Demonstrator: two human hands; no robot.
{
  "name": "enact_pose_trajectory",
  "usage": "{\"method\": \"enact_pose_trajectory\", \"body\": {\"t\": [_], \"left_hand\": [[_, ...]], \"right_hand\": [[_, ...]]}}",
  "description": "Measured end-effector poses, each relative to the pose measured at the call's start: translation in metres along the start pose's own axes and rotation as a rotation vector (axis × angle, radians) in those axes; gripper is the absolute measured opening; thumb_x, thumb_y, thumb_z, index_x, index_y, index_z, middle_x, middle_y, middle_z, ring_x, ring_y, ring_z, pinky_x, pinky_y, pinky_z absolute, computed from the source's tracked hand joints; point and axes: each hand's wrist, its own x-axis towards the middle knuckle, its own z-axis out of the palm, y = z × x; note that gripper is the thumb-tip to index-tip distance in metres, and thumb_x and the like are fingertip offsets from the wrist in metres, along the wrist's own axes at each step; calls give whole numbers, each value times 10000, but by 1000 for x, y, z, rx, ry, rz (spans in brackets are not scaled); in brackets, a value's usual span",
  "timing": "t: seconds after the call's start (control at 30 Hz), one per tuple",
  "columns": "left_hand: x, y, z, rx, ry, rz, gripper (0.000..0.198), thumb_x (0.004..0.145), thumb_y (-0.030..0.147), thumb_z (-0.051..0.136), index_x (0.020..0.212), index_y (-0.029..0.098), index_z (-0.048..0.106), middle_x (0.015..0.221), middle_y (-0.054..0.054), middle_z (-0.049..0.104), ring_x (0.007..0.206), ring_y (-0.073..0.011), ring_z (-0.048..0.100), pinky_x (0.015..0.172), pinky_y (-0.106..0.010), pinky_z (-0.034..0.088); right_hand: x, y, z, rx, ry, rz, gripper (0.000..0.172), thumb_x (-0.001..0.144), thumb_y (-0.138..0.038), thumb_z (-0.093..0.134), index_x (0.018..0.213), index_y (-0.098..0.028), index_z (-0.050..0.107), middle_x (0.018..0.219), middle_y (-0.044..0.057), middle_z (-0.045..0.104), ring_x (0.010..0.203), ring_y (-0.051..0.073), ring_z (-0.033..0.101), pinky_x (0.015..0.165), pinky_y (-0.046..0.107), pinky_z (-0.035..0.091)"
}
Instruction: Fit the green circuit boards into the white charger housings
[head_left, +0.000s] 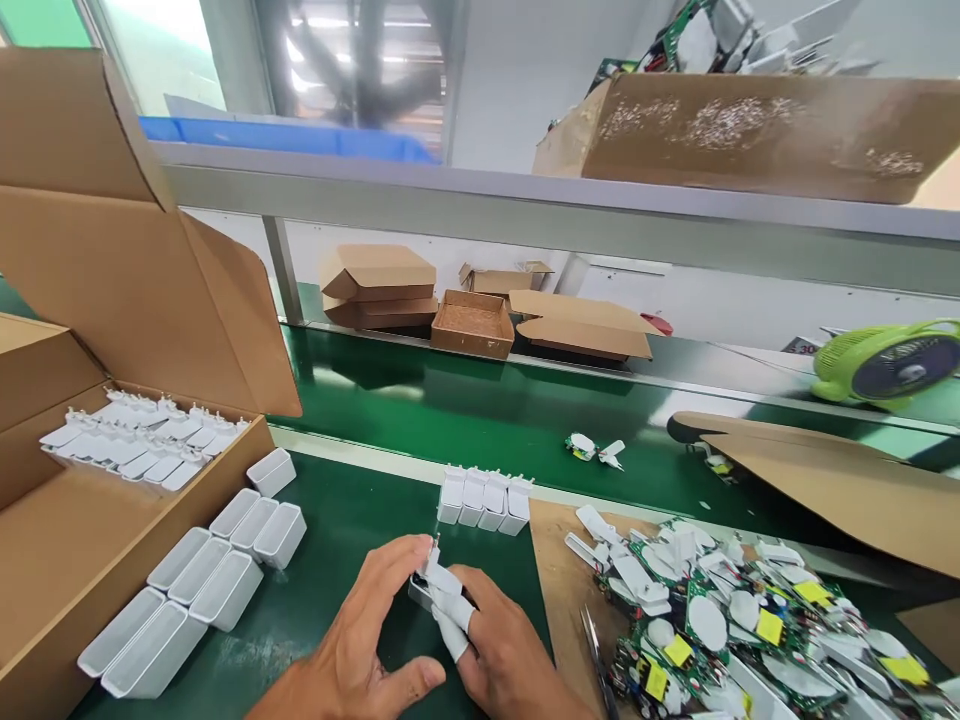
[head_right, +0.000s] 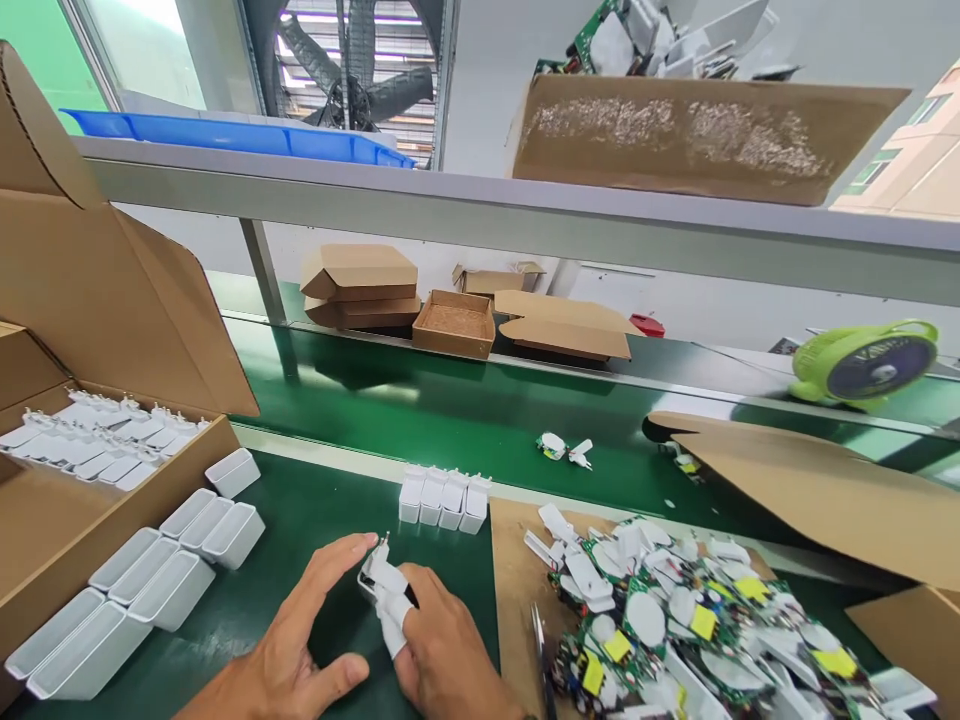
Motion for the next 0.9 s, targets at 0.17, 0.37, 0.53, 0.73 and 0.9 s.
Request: {"method": "enact_pose_trajectory", "body": {"t": [0.17,0.37,0.53,0.73,0.9], "left_hand": [[5,-2,2,105,-68,3,591,1059,565,534,1577,299,435,1586,-197,477,1400,-376,565,1111,-557,549],[4,-6,9,176,43,-97,511,975,330,714,1436,242,509,1410,-185,604,1286,-324,665,1043,-481,619],[8,-6,13,111,180,-200,356,913,271,771,1209,259,574,1181,-84,675,1025,-242,750,876,-388,681],[11,-4,7,105,155,-176,365,907,246,779,1225,262,600,1173,-80,670,1009,-233,741,866,-357,678],[11,-1,6,201,29,25,391,983,120,624,1352,251,631,1318,-149,601,1135,-255,692,961,-372,637]], "right_hand": [[-4,9,12,5,-27,8,556,779,-40,496,1301,-187,617,1354,170,644,1145,296,694,943,418,630],[-8,2,11,107,69,174,627,923,-103,526,1524,-239,411,1456,153,617,1196,246,720,1033,356,605],[2,-12,2,165,124,172,498,1002,-154,532,1480,-267,448,1306,111,683,1108,228,734,985,344,620],[-1,1,14,46,58,58,565,914,-63,492,1452,-232,515,1302,141,663,1121,257,721,965,385,638],[-13,11,24,-113,11,57,804,790,-20,515,1565,-195,393,1547,225,541,1164,295,738,963,407,656]]}}
